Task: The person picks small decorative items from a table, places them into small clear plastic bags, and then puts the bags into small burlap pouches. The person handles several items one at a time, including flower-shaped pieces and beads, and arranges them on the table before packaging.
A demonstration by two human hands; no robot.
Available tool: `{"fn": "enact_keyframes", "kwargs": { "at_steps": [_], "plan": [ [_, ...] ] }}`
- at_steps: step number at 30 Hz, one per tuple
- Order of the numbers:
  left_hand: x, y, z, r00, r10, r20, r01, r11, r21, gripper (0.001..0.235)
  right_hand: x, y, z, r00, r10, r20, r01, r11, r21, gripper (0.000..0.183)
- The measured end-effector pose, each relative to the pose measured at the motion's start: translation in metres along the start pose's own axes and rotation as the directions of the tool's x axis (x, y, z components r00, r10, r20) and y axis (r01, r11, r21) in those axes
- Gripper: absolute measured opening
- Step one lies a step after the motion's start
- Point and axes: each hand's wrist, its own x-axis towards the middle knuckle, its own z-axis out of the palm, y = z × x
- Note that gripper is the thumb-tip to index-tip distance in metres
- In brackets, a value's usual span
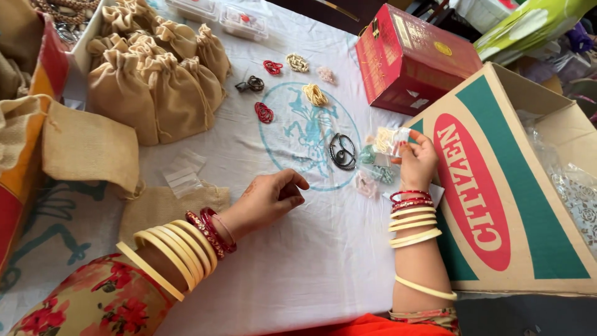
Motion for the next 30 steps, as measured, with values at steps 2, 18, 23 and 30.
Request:
{"fn": "enact_keyframes", "kwargs": {
  "at_steps": [2, 18, 23, 30],
  "plan": [
    [0.0, 0.0, 0.0, 1.0, -0.012, 0.006, 0.012, 1.0, 0.004, 0.024, 0.009, 0.016, 0.001, 0.994, 0.109, 0.003, -0.107, 0.969, 0.221, 0.036],
    [0.016, 0.011, -0.039, 0.961, 0.098, -0.257, -0.194, 0.905, -0.379, 0.019, -0.092, -0.093, 0.062, 0.904, -0.427, 0.022, 0.427, 0.899, -0.099, 0.016],
    [0.004, 0.043, -0.08, 0.867, 0.149, -0.476, -0.424, 0.721, -0.548, 0.013, -0.177, -0.163, 0.107, 0.215, -0.714, 0.666, 0.808, 0.513, 0.289, 0.046],
    [-0.019, 0.073, -0.099, 0.831, 0.204, -0.518, -0.488, 0.714, -0.502, 0.011, -0.196, -0.173, 0.111, -0.083, -0.599, 0.796, 0.783, 0.455, 0.424, 0.048]
  ]
}}
